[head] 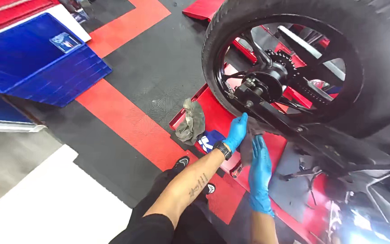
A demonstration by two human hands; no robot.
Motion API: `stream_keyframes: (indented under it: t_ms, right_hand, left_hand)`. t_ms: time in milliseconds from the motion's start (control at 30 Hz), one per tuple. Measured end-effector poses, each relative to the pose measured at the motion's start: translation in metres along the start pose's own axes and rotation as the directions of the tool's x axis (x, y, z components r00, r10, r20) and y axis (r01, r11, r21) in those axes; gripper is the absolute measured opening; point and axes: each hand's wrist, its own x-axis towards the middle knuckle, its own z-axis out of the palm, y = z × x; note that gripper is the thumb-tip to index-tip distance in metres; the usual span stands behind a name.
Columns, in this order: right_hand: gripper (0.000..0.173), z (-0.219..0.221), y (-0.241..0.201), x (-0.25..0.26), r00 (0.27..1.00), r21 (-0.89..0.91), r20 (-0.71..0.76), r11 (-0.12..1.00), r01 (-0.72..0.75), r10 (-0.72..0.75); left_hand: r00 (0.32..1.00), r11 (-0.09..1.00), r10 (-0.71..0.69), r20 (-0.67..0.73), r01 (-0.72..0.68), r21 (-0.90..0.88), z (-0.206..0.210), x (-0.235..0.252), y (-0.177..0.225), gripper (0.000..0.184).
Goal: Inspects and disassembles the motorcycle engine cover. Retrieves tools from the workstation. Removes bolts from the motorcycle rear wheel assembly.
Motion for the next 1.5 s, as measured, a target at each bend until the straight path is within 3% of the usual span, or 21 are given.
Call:
stream_keyframes:
  t_ms: [67,133,200,300,367,467,533,633,700,767,900,1000,1067,1133,1200,1267,1300,1367,1400,1433,1500]
  right_hand:
    - [0.057,0.005,0.004,0.008,1.0,-0.058,-0.004,0.998,-0.018,0.018]
    - [0.052,0.004,0.02,0.021,0.991,-0.003,-0.122,0.998,-0.058,0.057]
    - [0.047,0.009,0.01,0.011,0.975,0.009,-0.142,0.985,-0.173,0.172]
    - [0.038,0.035,-0.037,-0.01,0.905,-0.015,-0.184,0.92,-0.392,0.383]
    - [0.048,0.018,-0.006,-0.002,0.977,-0.099,-0.052,0.972,-0.211,0.207]
    - [0.049,-0.013,0.058,0.021,0.995,-0.201,-0.098,0.978,-0.054,0.035]
    - [0.049,-0.006,0.053,0.005,0.999,-0.305,-0.032,0.952,0.03,-0.042]
    - [0.05,0.019,0.051,-0.031,0.973,-0.385,0.081,0.893,0.232,-0.218]
    - [0.049,0.012,0.056,-0.021,0.947,-0.416,0.081,0.853,0.314,-0.31]
    - [0.047,-0.001,0.054,-0.004,0.955,-0.438,0.041,0.853,0.282,-0.295]
    - [0.05,-0.047,0.066,0.041,0.989,-0.115,0.06,0.985,-0.127,0.134]
    - [0.07,-0.083,0.088,0.04,0.96,0.187,0.188,0.952,-0.241,0.206]
    - [0.073,-0.107,0.076,0.016,0.967,0.517,0.147,0.817,-0.256,0.21]
    - [0.079,-0.139,0.061,-0.021,0.98,0.782,0.126,0.592,-0.192,0.151]
    - [0.085,-0.168,0.051,-0.064,0.993,0.89,0.099,0.44,-0.115,0.06]
    - [0.079,-0.198,0.046,-0.111,0.996,0.906,0.059,0.415,-0.083,0.069]
    - [0.072,-0.214,0.049,-0.136,0.994,0.884,0.04,0.46,-0.081,0.098]
    - [0.053,-0.254,0.072,-0.193,0.983,0.686,-0.008,0.716,-0.127,0.183]
    - [0.044,-0.276,0.087,-0.224,0.96,0.46,-0.073,0.863,-0.208,0.27]
    - [0.04,-0.299,0.104,-0.258,0.913,0.144,-0.154,0.923,-0.357,0.377]
    - [0.049,-0.339,0.145,-0.33,0.78,-0.414,-0.302,0.662,-0.625,0.548]
  left_hand:
    - [0.958,1.0,0.009,0.286,-0.009,-0.003,0.014,-0.049,0.0,0.058]
    - [0.918,0.998,-0.06,0.392,0.051,0.035,0.02,-0.078,-0.008,0.062]
    - [0.894,0.988,-0.141,0.425,0.154,0.004,0.01,-0.078,-0.016,0.068]
    - [0.927,0.952,-0.24,0.288,0.283,-0.118,0.0,-0.056,-0.018,0.077]
    - [0.912,0.916,-0.262,0.315,0.338,-0.217,-0.001,-0.061,-0.02,0.086]
    - [0.864,0.887,-0.19,0.467,0.355,-0.296,-0.005,-0.087,-0.036,0.104]
    - [0.879,0.831,-0.227,0.42,0.399,-0.387,-0.008,-0.085,-0.034,0.106]
    - [0.941,0.834,-0.236,0.244,0.325,-0.445,-0.014,-0.083,-0.024,0.089]
    - [0.928,0.807,-0.223,0.298,0.347,-0.477,-0.016,-0.093,-0.022,0.099]
    - [0.885,0.784,-0.202,0.419,0.402,-0.473,-0.022,-0.103,-0.022,0.116]
    - [0.728,0.833,-0.161,0.667,0.463,-0.304,-0.04,-0.127,-0.012,0.143]
    - [0.668,0.859,-0.122,0.734,0.441,-0.259,-0.036,-0.15,0.009,0.14]
    - [0.673,0.888,-0.141,0.726,0.41,-0.207,-0.03,-0.156,0.007,0.134]
    - [0.664,0.914,-0.202,0.72,0.393,-0.106,-0.024,-0.162,-0.006,0.122]
    - [0.646,0.938,-0.289,0.707,0.34,0.073,-0.019,-0.171,-0.026,0.104]
    - [0.644,0.92,-0.388,0.659,0.234,0.313,-0.015,-0.183,-0.054,0.084]
    - [0.634,0.878,-0.439,0.636,0.152,0.454,-0.011,-0.189,-0.069,0.074]
    - [0.618,0.694,-0.551,0.561,-0.035,0.72,0.006,-0.2,-0.102,0.054]
    - [0.616,0.587,-0.588,0.524,-0.121,0.801,0.02,-0.205,-0.12,0.047]
    - [0.603,0.496,-0.625,0.496,-0.183,0.849,0.038,-0.211,-0.138,0.044]
    - [0.53,0.414,-0.699,0.48,-0.246,0.876,0.081,-0.226,-0.168,0.045]
